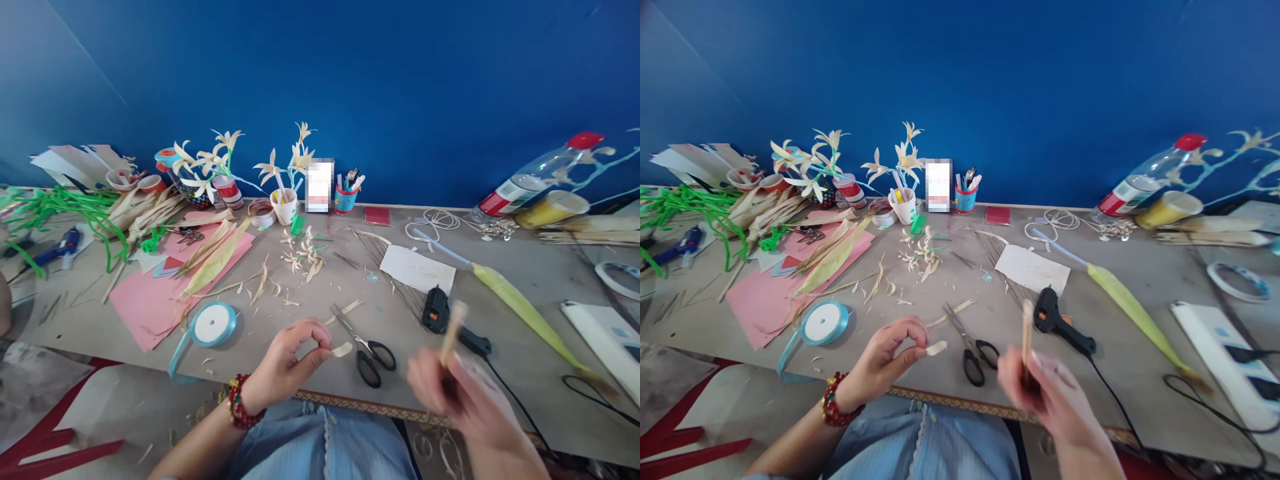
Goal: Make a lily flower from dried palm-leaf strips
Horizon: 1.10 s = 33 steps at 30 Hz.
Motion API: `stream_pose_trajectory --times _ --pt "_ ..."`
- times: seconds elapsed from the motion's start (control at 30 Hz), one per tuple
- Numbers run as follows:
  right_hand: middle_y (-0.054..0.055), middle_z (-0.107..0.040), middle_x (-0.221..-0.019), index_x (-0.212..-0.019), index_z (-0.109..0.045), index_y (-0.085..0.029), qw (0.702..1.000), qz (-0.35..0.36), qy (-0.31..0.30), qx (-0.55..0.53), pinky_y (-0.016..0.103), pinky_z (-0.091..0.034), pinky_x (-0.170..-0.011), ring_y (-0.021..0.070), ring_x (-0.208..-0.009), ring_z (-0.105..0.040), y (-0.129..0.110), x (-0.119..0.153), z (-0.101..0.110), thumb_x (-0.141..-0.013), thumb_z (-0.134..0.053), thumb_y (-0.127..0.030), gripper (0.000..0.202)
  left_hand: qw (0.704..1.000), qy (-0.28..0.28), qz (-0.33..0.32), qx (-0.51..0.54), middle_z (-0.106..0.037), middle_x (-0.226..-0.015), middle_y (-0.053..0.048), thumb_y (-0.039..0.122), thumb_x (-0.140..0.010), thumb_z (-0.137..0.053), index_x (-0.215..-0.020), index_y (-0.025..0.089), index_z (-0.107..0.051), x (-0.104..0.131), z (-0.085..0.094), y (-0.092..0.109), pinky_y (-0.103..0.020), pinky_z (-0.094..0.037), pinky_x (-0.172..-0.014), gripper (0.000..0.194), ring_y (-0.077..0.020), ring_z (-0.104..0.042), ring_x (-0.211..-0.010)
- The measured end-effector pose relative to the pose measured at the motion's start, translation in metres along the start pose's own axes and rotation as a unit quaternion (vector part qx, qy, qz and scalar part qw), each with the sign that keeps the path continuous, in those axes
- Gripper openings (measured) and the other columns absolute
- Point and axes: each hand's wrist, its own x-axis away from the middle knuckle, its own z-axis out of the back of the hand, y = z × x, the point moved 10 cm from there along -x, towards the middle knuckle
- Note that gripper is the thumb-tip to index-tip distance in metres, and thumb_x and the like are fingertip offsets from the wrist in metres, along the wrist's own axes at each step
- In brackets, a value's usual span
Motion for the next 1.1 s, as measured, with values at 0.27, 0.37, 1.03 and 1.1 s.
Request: stream_pose_trajectory --times 0.27,0.37,1.03,1.1 --pt "0.010 -0.076 -0.095 -0.106 -0.066 -0.021 0.746 0.016 0.259 0.613 0.035 -0.049 -0.062 0.0291 -0.079 -0.069 -0.010 -0.018 0.074 -0.097 -0.036 -0.043 0.038 0.998 -0.012 0.027 0.058 -0.062 -0.083 -0.005 0.023 -0.093 -0.055 -0.084 0.017 -0.057 -0.007 -0.009 0.000 -0.026 -0.045 -0.076 0.012 -0.0156 -0.058 -0.079" --pt "0.015 -0.072 -0.103 -0.109 -0.066 -0.016 0.704 0.114 0.263 0.650 0.043 -0.050 -0.079 0.0328 -0.092 -0.066 -0.033 -0.015 0.046 -0.098 -0.037 -0.040 0.039 0.999 -0.024 0.010 0.047 -0.064 -0.085 -0.006 0.022 -0.094 -0.055 -0.084 0.017 -0.058 -0.008 -0.009 0.004 -0.027 -0.046 -0.079 0.011 -0.0164 -0.060 -0.083" --pt "-0.002 -0.055 -0.069 -0.075 -0.060 -0.019 0.990 -0.011 0.075 -0.118 0.024 -0.041 -0.063 0.0131 -0.066 -0.050 0.012 -0.029 -0.056 -0.079 -0.076 -0.039 0.026 0.972 -0.009 0.069 0.226 -0.058 -0.092 -0.007 0.031 -0.087 -0.066 -0.092 0.015 -0.063 0.000 -0.015 -0.013 -0.030 -0.044 -0.081 0.017 -0.0174 -0.054 -0.087" --pt "-0.002 -0.055 -0.070 -0.075 -0.062 -0.019 0.989 -0.007 0.069 -0.130 0.024 -0.041 -0.063 0.0131 -0.066 -0.050 0.014 -0.030 -0.060 -0.078 -0.077 -0.038 0.025 0.962 0.010 0.090 0.258 -0.057 -0.086 -0.005 0.028 -0.087 -0.067 -0.084 0.015 -0.062 0.001 -0.016 -0.019 -0.028 -0.042 -0.078 0.014 -0.0156 -0.053 -0.083"
